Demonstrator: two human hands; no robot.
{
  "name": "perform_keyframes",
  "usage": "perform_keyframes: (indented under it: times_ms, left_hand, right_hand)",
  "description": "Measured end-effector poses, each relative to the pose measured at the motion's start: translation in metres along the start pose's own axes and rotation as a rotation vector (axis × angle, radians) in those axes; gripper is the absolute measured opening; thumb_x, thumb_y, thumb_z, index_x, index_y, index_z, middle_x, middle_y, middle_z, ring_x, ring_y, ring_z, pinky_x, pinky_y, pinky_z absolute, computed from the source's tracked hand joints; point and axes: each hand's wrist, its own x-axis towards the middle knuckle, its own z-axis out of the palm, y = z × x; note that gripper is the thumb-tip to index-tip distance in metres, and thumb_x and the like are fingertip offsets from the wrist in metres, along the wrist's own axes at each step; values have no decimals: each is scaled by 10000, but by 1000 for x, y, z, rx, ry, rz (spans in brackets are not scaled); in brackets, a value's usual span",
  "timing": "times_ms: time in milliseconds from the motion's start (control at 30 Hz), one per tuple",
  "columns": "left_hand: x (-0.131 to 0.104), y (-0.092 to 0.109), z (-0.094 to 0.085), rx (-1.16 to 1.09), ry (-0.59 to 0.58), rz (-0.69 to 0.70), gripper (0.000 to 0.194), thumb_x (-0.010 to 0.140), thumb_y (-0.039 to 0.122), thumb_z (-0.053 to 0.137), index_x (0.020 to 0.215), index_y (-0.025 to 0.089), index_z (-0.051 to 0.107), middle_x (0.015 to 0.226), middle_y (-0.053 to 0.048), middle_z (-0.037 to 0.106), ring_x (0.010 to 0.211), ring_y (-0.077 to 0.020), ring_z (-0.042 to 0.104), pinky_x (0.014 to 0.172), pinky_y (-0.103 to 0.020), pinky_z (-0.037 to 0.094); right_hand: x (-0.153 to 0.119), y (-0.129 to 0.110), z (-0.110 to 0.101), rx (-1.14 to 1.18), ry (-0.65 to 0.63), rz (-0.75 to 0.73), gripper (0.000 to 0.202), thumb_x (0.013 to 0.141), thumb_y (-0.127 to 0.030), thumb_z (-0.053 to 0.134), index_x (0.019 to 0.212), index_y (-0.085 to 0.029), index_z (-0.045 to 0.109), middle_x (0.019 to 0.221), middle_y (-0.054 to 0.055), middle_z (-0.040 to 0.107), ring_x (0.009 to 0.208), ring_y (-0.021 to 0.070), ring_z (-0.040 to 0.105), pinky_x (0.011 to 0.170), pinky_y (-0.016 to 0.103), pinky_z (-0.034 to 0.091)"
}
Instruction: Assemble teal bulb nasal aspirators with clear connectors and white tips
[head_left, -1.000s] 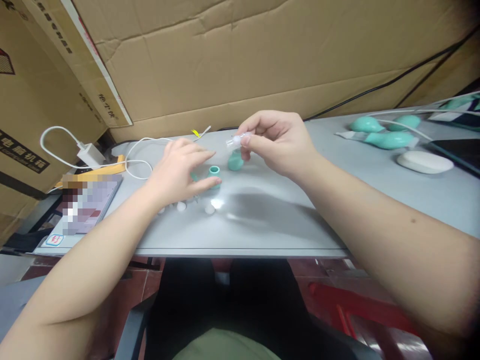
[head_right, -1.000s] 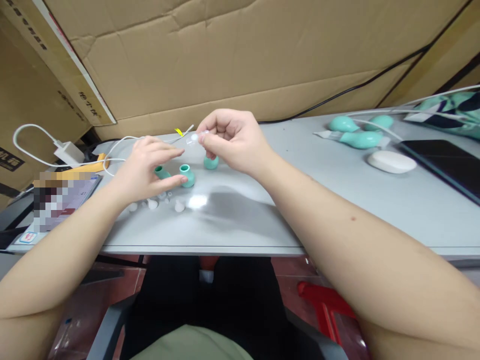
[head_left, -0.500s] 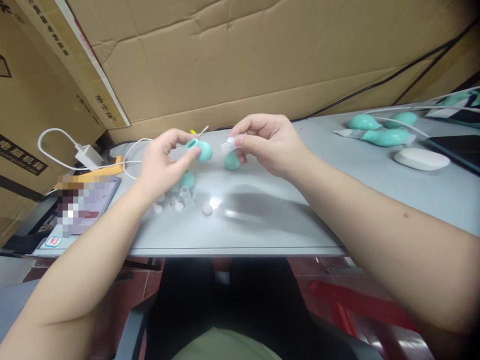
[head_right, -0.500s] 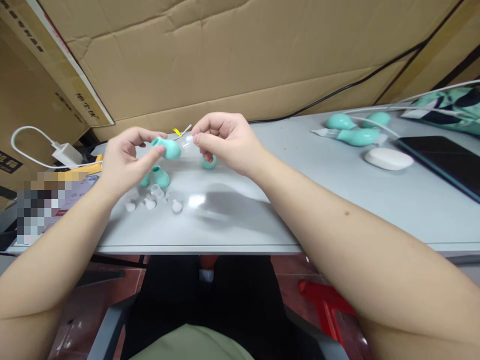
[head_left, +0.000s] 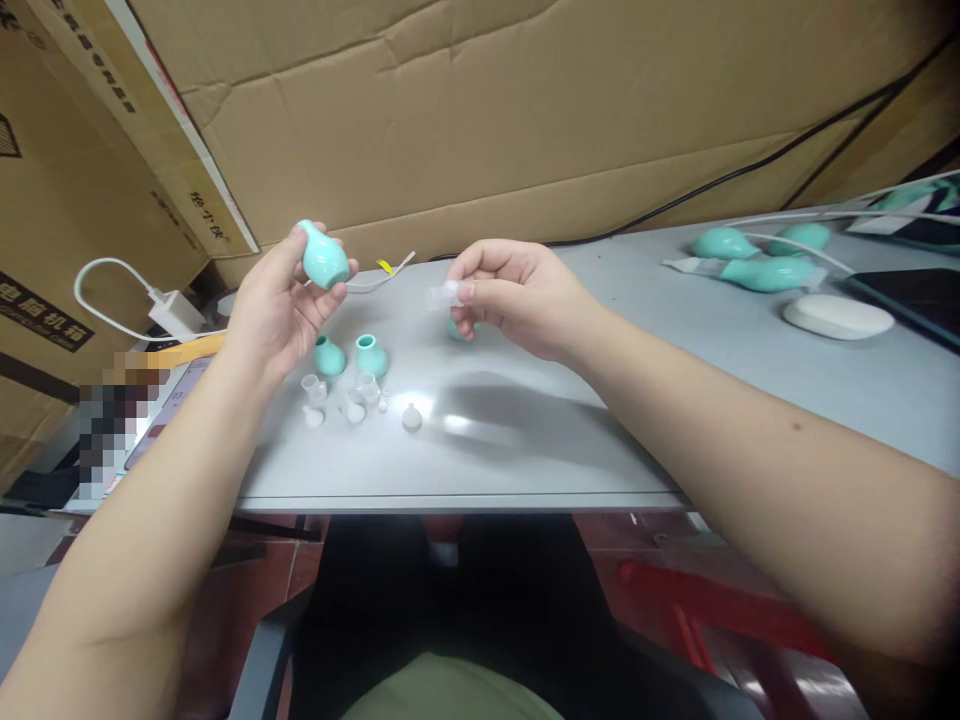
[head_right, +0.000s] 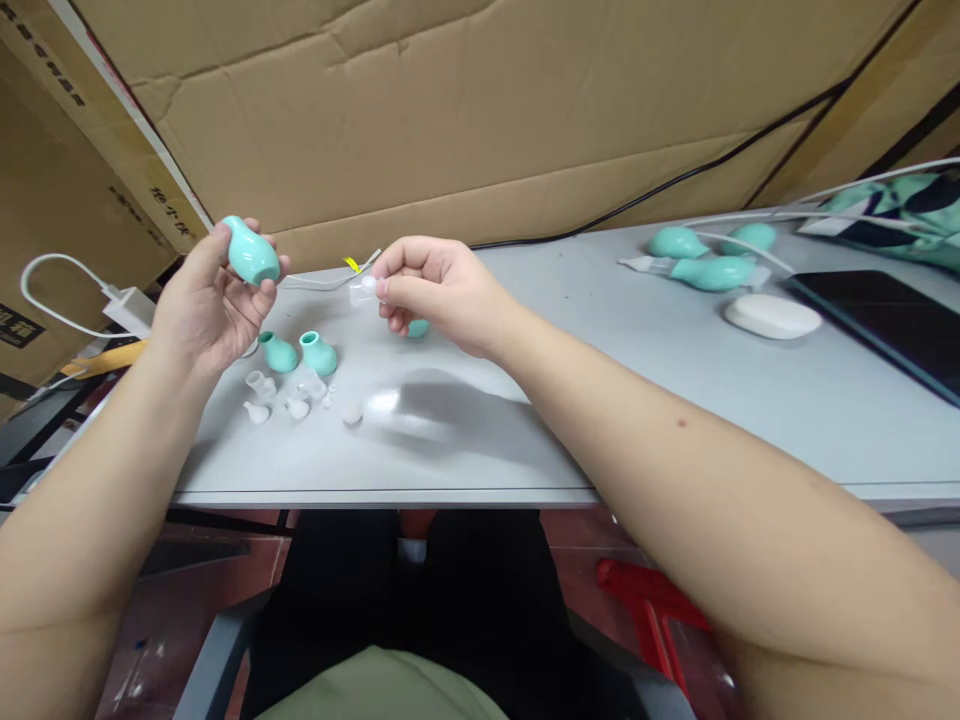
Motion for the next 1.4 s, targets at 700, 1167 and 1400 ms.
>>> perform_keyframes:
  times_ms: [700, 1167, 1400]
  left_hand:
    - [-37, 43, 48, 372, -151, 325, 265, 1005, 457, 726, 1053, 217, 826, 984, -71, 828, 859, -212, 703, 888, -356, 587]
    - [-40, 41, 50, 451, -176, 329, 258, 986, 422, 693, 1082, 218, 820, 1023, -70, 834, 944, -236, 706, 939, -380, 559]
    - [-39, 38, 51, 398, -176, 330, 266, 998, 412, 727, 1124, 211, 849, 1040, -61, 853, 935, -227, 733, 904, -358, 555]
  right_hand:
    - [0, -4, 9, 96, -48, 69, 129, 842, -199, 870, 805, -211, 746, 773, 27, 765, 649, 158, 672, 569, 293, 582]
    - [-3, -1, 6, 19, -116, 54, 316, 923, -288, 870, 1217, -263, 757, 846, -23, 786, 715, 159, 730, 686, 311, 631]
    - [-5, 0, 9, -56, -74, -30, 414, 885, -364, 1005, 1157, -259, 710, 986, 32, 858, 747, 156, 711, 730, 324, 658]
